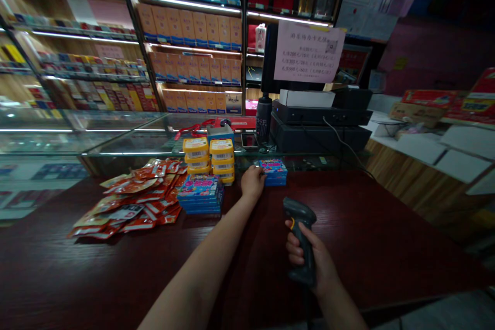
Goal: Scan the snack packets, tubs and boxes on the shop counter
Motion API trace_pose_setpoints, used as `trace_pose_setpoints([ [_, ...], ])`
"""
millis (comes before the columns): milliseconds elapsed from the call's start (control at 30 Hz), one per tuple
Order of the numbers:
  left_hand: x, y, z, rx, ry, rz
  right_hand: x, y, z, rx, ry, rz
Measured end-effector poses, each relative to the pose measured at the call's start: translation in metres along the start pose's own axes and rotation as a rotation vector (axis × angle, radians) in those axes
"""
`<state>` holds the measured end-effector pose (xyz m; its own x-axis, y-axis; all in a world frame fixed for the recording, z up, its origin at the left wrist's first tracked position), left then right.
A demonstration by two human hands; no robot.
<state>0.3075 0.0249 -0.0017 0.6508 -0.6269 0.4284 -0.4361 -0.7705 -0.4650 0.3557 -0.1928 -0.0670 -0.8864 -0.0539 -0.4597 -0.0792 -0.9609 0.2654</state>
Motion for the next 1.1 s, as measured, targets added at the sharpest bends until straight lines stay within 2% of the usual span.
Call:
trace_pose_setpoints([
  [167,-0.002,0.0,0.001,-0.056,-0.015,0.009,0.0,0.0,0.001,0.006,0.0,-0.003],
  [400,0.006,0.015,-0.011,-0.031,-0.005,0.072,0.0,-0.001,-0.002,-0.03,0.016,-0.016],
  [567,0.015,0.053,-0.041,0.032,-0.048,0.247,0.001,-0.001,-0.005,-0.058,0.016,-0.009],
  [667,0.013,0.077,-0.067,0.094,-0.093,0.294,0.002,0.0,-0.005,-0.064,0.01,0.004],
  [767,0.003,0.097,-0.093,0.182,-0.16,0.267,0.002,0.002,-0.004,-0.06,0.002,0.008],
  [867,-0.01,0.112,-0.11,0.251,-0.271,0.208,0.002,0.003,-0.004,-0.051,-0.006,0.009],
  [1000,-0.031,0.123,-0.116,0.296,-0.423,0.042,0.002,0.005,-0.005,-0.059,0.0,-0.007],
  [1100,-0.045,0.126,-0.116,0.304,-0.455,-0.076,0.002,0.005,-0.005,-0.063,0.003,-0.021],
])
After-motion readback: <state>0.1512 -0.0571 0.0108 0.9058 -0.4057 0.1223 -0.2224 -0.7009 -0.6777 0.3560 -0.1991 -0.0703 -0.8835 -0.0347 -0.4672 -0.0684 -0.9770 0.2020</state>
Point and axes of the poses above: each hand's wrist, its own y-axis away from the middle knuckle, its own z-axis out of the palm, x = y × z, the point moved 5 cm from there along -y, towards the middle knuckle, and after that the axes turned 3 degrees about z, right-handed, at the moved point
